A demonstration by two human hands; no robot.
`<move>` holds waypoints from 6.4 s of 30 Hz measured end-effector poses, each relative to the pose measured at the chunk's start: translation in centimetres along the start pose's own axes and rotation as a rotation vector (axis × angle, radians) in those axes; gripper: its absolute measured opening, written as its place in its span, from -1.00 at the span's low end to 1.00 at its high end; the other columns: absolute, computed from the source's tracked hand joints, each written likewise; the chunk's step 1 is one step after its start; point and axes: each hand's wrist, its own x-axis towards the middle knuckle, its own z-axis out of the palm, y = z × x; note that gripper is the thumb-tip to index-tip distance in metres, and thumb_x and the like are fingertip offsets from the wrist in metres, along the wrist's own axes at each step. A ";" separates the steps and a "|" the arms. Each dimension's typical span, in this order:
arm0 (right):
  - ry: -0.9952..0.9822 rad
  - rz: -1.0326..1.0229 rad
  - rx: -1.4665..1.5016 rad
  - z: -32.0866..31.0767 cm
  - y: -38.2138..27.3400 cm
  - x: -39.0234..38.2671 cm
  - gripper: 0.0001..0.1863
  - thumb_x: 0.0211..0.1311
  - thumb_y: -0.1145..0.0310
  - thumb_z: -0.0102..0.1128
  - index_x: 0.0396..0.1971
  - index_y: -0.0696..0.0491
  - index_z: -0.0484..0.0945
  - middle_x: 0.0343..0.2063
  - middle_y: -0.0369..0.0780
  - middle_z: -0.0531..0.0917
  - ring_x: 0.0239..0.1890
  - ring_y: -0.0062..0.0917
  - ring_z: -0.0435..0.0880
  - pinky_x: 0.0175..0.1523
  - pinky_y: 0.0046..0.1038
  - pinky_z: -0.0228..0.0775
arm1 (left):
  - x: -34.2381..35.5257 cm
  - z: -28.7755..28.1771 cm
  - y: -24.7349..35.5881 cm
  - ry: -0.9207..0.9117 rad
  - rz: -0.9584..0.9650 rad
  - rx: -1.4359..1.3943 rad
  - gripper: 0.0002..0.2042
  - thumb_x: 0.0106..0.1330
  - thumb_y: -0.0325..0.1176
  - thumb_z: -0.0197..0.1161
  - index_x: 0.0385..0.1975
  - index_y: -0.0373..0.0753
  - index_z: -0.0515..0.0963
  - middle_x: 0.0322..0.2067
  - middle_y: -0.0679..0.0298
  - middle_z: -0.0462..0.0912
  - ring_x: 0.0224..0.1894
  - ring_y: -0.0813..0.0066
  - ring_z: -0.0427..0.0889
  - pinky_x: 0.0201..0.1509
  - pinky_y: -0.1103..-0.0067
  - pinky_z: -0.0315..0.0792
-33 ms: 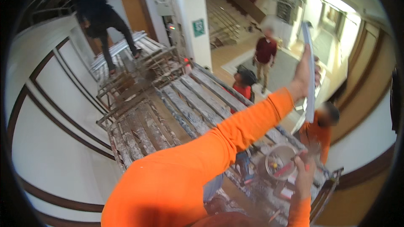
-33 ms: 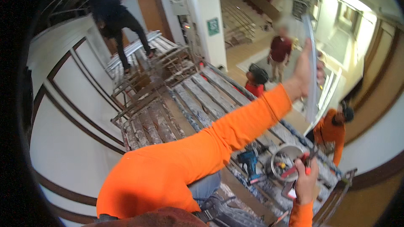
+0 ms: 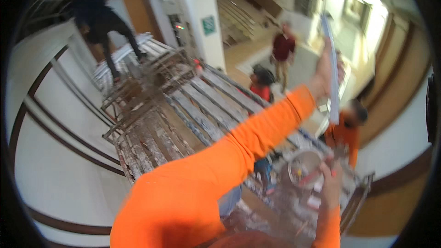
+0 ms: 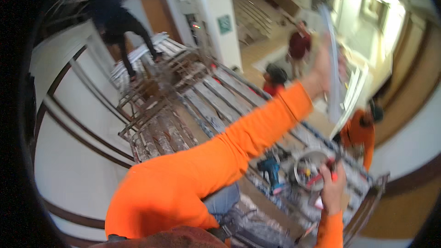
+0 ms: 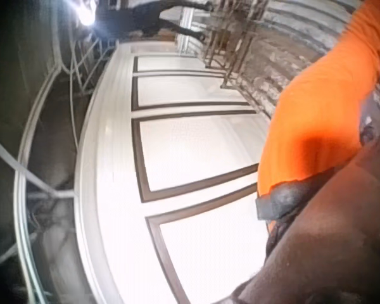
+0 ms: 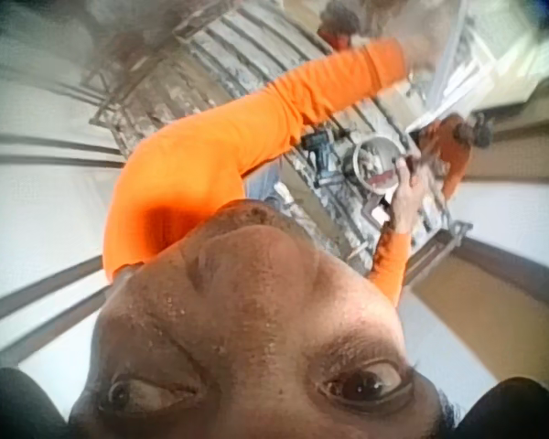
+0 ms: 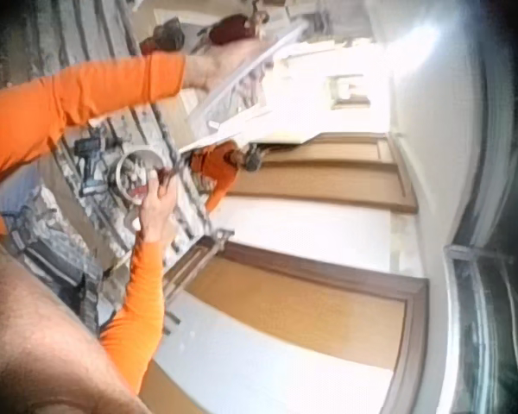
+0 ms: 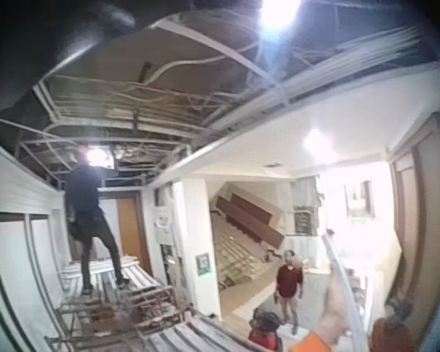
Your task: The person measures and cuts metal ceiling molding pieces using tin snips, then positions and secures them to the ceiling with a hammer and nails. The person repeatedly measures, cuts, and installs multiple sections of molding along the ceiling perimeter.
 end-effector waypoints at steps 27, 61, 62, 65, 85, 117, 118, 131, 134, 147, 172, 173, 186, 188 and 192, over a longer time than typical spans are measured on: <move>-0.095 0.017 0.218 1.6 -4.3 2.3 -0.69 0.30 0.29 0.31 -0.07 0.17 0.59 -0.24 -0.29 0.62 -0.17 -0.62 0.58 0.03 -0.51 0.43 | -2.9 4.0 -2.1 -0.256 0.111 -0.010 -0.39 0.47 0.39 -0.07 -0.14 -0.16 0.31 -0.55 0.39 0.28 -0.62 0.55 0.30 -0.64 0.59 0.25; -0.119 0.050 -0.130 -1.8 -2.3 0.8 -0.70 0.31 0.30 0.28 -0.09 0.18 0.58 -0.25 -0.19 0.71 -0.16 -0.47 0.69 -0.02 -0.44 0.48 | -1.0 2.8 0.5 -0.247 0.159 0.142 -0.51 0.50 0.24 0.09 -0.30 -0.14 0.41 -0.54 0.34 0.40 -0.58 0.46 0.44 -0.57 0.56 0.37; 0.069 -0.040 -0.327 -2.3 -2.0 1.0 -0.70 0.25 0.32 0.31 -0.11 0.17 0.57 -0.26 -0.18 0.69 -0.16 -0.39 0.68 0.00 -0.40 0.45 | -0.5 2.4 0.7 -0.229 0.142 0.146 -0.52 0.49 0.23 0.12 -0.31 -0.14 0.42 -0.54 0.33 0.42 -0.58 0.46 0.46 -0.55 0.54 0.40; 0.449 -0.419 -0.903 -3.7 -2.5 1.8 -0.66 0.09 0.35 0.39 -0.14 0.12 0.55 -0.31 -0.17 0.62 -0.17 -0.24 0.61 -0.01 -0.30 0.40 | 0.6 1.1 0.6 -0.183 0.087 0.138 -0.53 0.46 0.21 0.19 -0.32 -0.14 0.45 -0.55 0.32 0.46 -0.57 0.46 0.49 -0.52 0.53 0.44; 0.660 -0.716 -1.225 -4.5 -5.1 2.6 -0.67 -0.03 0.49 0.40 -0.20 0.05 0.57 -0.40 -0.23 0.59 -0.31 -0.31 0.61 -0.08 -0.30 0.39 | 1.1 0.8 -2.5 -0.192 -0.039 0.140 -0.58 0.45 0.15 0.24 -0.17 -0.13 0.49 -0.47 0.29 0.53 -0.52 0.38 0.56 -0.44 0.43 0.59; -0.160 -0.092 -0.404 -3.8 -3.7 1.3 -0.72 0.18 0.28 0.32 -0.21 0.15 0.58 -0.33 -0.09 0.67 -0.25 -0.28 0.69 -0.03 -0.35 0.50 | -0.1 0.5 -0.6 -0.310 -0.065 0.267 -0.55 0.36 0.19 0.34 -0.17 -0.07 0.46 -0.41 0.36 0.52 -0.57 0.51 0.52 -0.52 0.50 0.52; -0.162 -0.129 -0.395 -3.6 -3.7 1.2 -0.72 0.18 0.28 0.31 -0.21 0.16 0.59 -0.33 -0.05 0.67 -0.24 -0.23 0.70 -0.04 -0.32 0.51 | -0.3 0.9 -0.9 -0.254 -0.045 0.317 -0.55 0.35 0.18 0.36 -0.14 -0.08 0.47 -0.41 0.35 0.53 -0.55 0.50 0.54 -0.50 0.50 0.53; -0.208 -0.067 -0.566 -3.6 -2.3 1.1 -0.69 0.19 0.28 0.31 -0.14 0.14 0.65 -0.30 -0.06 0.72 -0.26 -0.21 0.71 -0.08 -0.32 0.53 | 1.8 -1.5 -1.1 -0.115 -0.152 0.373 -0.71 0.54 -0.08 0.17 -0.08 -0.20 0.48 -0.34 0.24 0.57 -0.49 0.38 0.59 -0.42 0.36 0.65; 0.025 -0.236 -0.672 -2.8 -1.5 1.1 -0.69 0.11 0.38 0.36 -0.13 0.13 0.65 -0.30 -0.07 0.72 -0.23 -0.15 0.70 -0.03 -0.27 0.54 | 2.1 -1.4 -1.7 -0.112 -0.152 0.385 -0.71 0.56 -0.09 0.10 -0.03 -0.21 0.49 -0.27 0.18 0.57 -0.45 0.31 0.59 -0.35 0.31 0.65; 0.569 -0.684 -1.249 -3.2 -2.5 3.0 -0.62 0.00 0.46 0.41 -0.11 0.03 0.57 -0.30 -0.23 0.57 -0.15 -0.27 0.57 0.01 -0.25 0.33 | 3.4 -1.6 -3.4 -0.095 -0.245 0.253 -0.70 0.58 -0.19 -0.08 -0.03 -0.28 0.50 -0.34 0.10 0.63 -0.38 0.18 0.65 -0.24 0.23 0.66; 0.421 -0.389 -1.031 -3.1 -3.3 1.9 -0.64 0.04 0.17 0.49 -0.27 0.05 0.58 -0.46 -0.19 0.67 -0.40 -0.22 0.71 -0.26 -0.25 0.54 | 1.1 0.4 -6.1 0.012 -0.068 0.342 -0.82 0.53 -0.28 0.02 -0.13 -0.27 0.44 -0.52 0.22 0.48 -0.52 0.35 0.55 -0.49 0.42 0.54; 0.407 -0.374 -1.025 -3.2 -3.3 1.9 -0.63 0.04 0.16 0.50 -0.26 0.05 0.59 -0.47 -0.19 0.67 -0.40 -0.22 0.72 -0.26 -0.25 0.54 | 0.9 0.4 -6.3 0.001 -0.045 0.340 -0.83 0.52 -0.30 0.03 -0.13 -0.28 0.43 -0.51 0.21 0.49 -0.52 0.36 0.54 -0.49 0.43 0.54; 0.286 -0.327 -0.715 -2.6 -1.6 1.7 -0.68 0.14 0.26 0.37 -0.19 0.13 0.58 -0.39 -0.09 0.66 -0.30 -0.16 0.69 -0.13 -0.25 0.51 | 0.2 1.3 -4.3 -0.027 0.221 0.397 -0.74 0.54 -0.16 0.11 -0.25 -0.25 0.47 -0.61 0.27 0.49 -0.65 0.40 0.50 -0.57 0.47 0.49; 0.147 -0.154 -0.542 -2.2 -1.5 1.0 -0.70 0.18 0.25 0.35 -0.21 0.15 0.59 -0.39 -0.08 0.67 -0.31 -0.19 0.69 -0.12 -0.28 0.50 | 0.3 1.1 -3.5 0.002 0.267 0.386 -0.71 0.54 -0.12 0.10 -0.27 -0.24 0.47 -0.63 0.28 0.48 -0.68 0.40 0.48 -0.58 0.47 0.46; -0.024 0.014 -0.311 -1.4 -1.6 1.4 -0.74 0.25 0.25 0.29 -0.26 0.17 0.61 -0.42 -0.15 0.68 -0.35 -0.41 0.66 -0.15 -0.39 0.47 | 0.7 0.6 -3.0 -0.026 0.336 0.285 -0.68 0.56 -0.09 0.05 -0.25 -0.25 0.45 -0.61 0.26 0.47 -0.68 0.40 0.47 -0.60 0.48 0.42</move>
